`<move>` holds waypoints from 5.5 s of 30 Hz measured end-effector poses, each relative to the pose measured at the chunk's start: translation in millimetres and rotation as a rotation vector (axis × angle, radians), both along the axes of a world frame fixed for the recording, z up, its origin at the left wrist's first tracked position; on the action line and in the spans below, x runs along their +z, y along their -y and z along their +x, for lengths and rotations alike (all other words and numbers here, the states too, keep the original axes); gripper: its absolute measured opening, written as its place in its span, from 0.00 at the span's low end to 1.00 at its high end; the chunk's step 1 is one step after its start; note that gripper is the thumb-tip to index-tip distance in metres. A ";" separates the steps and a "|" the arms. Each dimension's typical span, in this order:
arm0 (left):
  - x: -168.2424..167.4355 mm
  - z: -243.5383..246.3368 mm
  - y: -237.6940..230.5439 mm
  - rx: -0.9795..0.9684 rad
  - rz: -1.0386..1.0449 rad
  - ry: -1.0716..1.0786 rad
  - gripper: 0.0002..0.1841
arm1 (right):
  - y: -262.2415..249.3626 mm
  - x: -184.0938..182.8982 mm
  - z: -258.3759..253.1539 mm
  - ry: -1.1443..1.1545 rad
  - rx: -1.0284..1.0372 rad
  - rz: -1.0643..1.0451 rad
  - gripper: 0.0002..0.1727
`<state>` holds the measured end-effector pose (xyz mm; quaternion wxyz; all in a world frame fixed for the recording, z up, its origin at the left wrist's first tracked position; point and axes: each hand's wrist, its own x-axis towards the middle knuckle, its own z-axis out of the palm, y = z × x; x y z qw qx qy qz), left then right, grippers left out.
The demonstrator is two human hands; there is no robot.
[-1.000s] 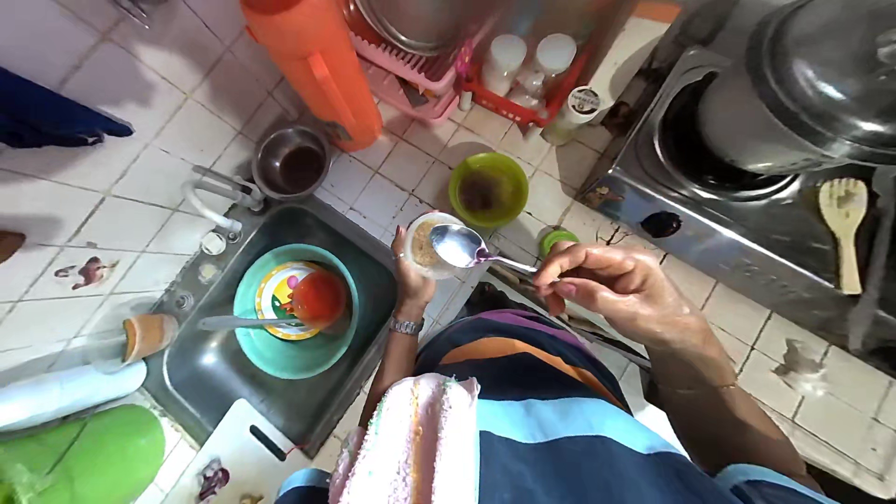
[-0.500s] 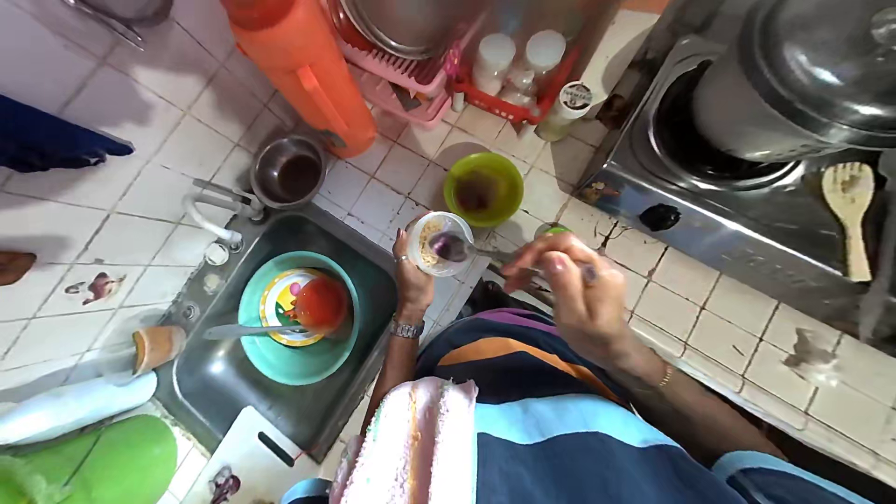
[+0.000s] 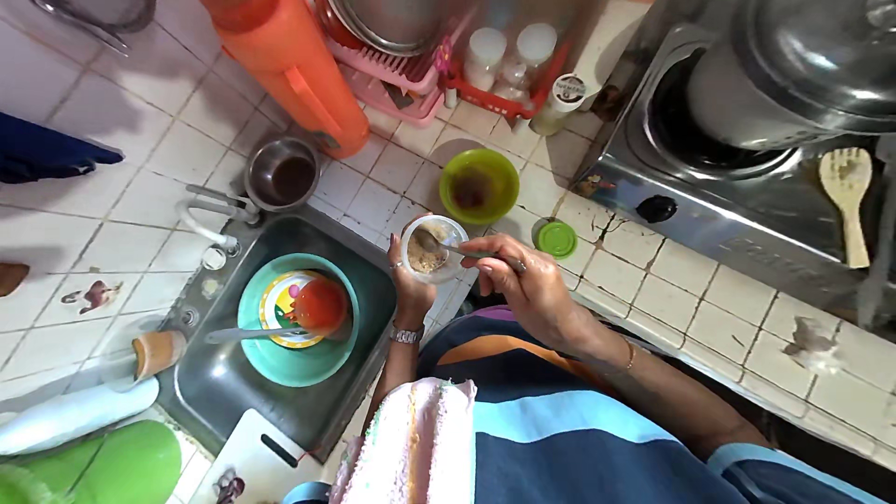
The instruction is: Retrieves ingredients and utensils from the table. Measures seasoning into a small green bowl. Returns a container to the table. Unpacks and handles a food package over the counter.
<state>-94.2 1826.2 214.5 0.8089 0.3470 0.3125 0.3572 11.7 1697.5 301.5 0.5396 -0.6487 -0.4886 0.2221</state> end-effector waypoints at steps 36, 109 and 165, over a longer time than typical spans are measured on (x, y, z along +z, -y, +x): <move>5.2 1.4 -2.5 -0.137 0.079 -0.159 0.33 | 17.7 -5.3 57.3 0.403 0.295 -0.005 0.14; -24.2 25.3 9.3 0.241 -0.080 -0.092 0.29 | 9.9 -13.3 16.6 -0.044 -0.202 0.202 0.15; -33.7 -5.4 7.7 -0.061 -0.342 0.207 0.32 | -2.8 -92.1 109.2 0.303 -0.263 -0.152 0.15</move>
